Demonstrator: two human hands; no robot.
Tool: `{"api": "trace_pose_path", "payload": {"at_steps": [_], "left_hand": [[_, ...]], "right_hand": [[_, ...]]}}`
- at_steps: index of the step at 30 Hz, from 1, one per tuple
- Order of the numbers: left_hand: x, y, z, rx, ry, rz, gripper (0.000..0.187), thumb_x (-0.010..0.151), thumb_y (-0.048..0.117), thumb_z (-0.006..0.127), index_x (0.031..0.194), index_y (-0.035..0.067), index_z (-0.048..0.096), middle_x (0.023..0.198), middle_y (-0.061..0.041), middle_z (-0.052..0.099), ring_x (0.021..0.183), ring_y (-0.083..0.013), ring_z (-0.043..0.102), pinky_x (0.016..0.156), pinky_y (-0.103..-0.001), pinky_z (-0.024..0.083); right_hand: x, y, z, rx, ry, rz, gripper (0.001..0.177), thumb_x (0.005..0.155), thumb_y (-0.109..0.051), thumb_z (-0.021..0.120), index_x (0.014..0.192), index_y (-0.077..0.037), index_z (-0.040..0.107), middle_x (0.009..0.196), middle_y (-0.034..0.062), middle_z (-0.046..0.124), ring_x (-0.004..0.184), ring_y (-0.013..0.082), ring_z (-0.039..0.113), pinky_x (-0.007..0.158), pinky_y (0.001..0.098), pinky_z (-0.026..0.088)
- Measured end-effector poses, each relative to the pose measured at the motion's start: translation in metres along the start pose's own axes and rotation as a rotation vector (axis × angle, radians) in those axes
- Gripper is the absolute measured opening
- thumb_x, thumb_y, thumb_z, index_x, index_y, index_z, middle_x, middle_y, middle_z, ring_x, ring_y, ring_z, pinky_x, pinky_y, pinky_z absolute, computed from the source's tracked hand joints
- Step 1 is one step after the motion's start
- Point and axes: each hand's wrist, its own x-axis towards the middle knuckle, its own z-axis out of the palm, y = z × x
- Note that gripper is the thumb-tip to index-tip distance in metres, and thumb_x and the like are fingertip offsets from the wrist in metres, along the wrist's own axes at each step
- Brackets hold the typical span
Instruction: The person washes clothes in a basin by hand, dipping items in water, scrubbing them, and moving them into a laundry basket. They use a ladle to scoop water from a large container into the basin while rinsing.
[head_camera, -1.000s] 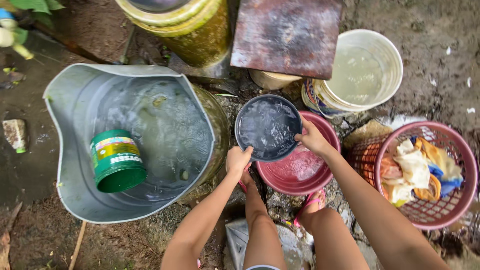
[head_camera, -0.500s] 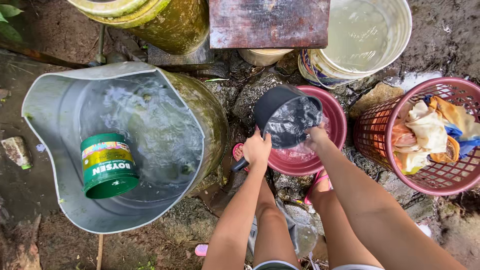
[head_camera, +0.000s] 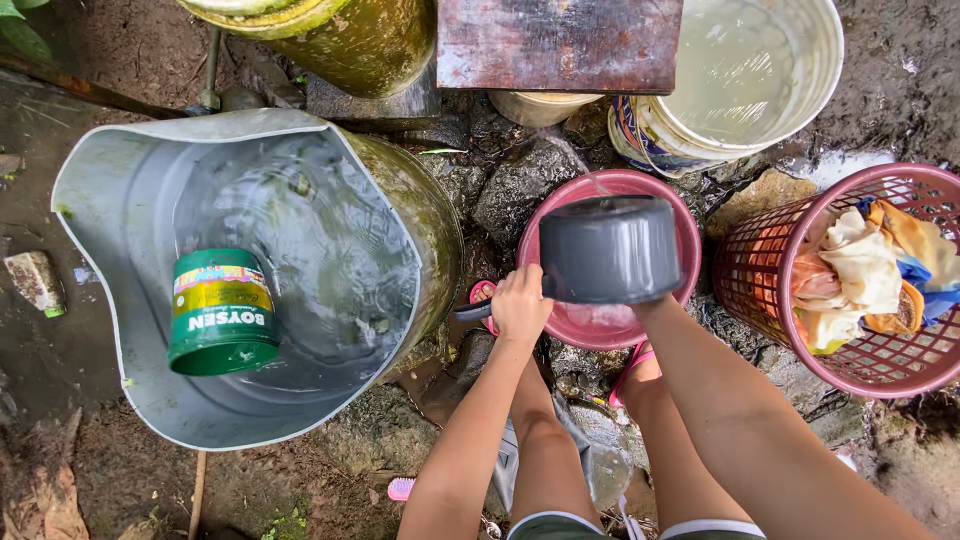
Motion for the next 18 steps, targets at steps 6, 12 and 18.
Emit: {"api": "trace_pose_path", "payload": {"at_steps": [6, 12, 18], "left_hand": [[0.003, 0.007, -0.03, -0.08, 0.016, 0.058, 0.03, 0.054, 0.001, 0.064, 0.079, 0.008, 0.047, 0.077, -0.006, 0.05, 0.075, -0.0259, 0.052, 0.068, -0.036, 0.042], [0.004, 0.003, -0.059, -0.059, 0.125, -0.039, 0.023, 0.061, -0.001, 0.059, 0.08, 0.007, 0.047, 0.08, -0.007, 0.051, 0.077, -0.0262, 0.053, 0.069, -0.036, 0.042], [0.004, -0.035, -0.11, -0.162, 0.563, -0.373, 0.011, 0.074, 0.008, 0.06, 0.075, 0.004, 0.05, 0.076, -0.011, 0.055, 0.07, -0.0309, 0.055, 0.062, -0.039, 0.044]], "right_hand": [[-0.038, -0.016, 0.009, -0.046, 0.028, -0.159, 0.028, 0.084, -0.015, 0.051, 0.111, -0.005, 0.052, 0.106, 0.0106, 0.051, 0.096, 0.0265, 0.051, 0.086, 0.0462, 0.044], [-0.087, -0.016, 0.063, -0.257, -0.046, -0.314, 0.033, 0.082, -0.018, 0.054, 0.112, -0.004, 0.053, 0.11, 0.0107, 0.052, 0.099, 0.0257, 0.052, 0.087, 0.0426, 0.044], [-0.141, -0.017, 0.215, -0.785, -0.359, -0.596, 0.037, 0.08, -0.02, 0.056, 0.113, -0.003, 0.053, 0.113, 0.0108, 0.053, 0.103, 0.0249, 0.053, 0.088, 0.039, 0.045]]}}
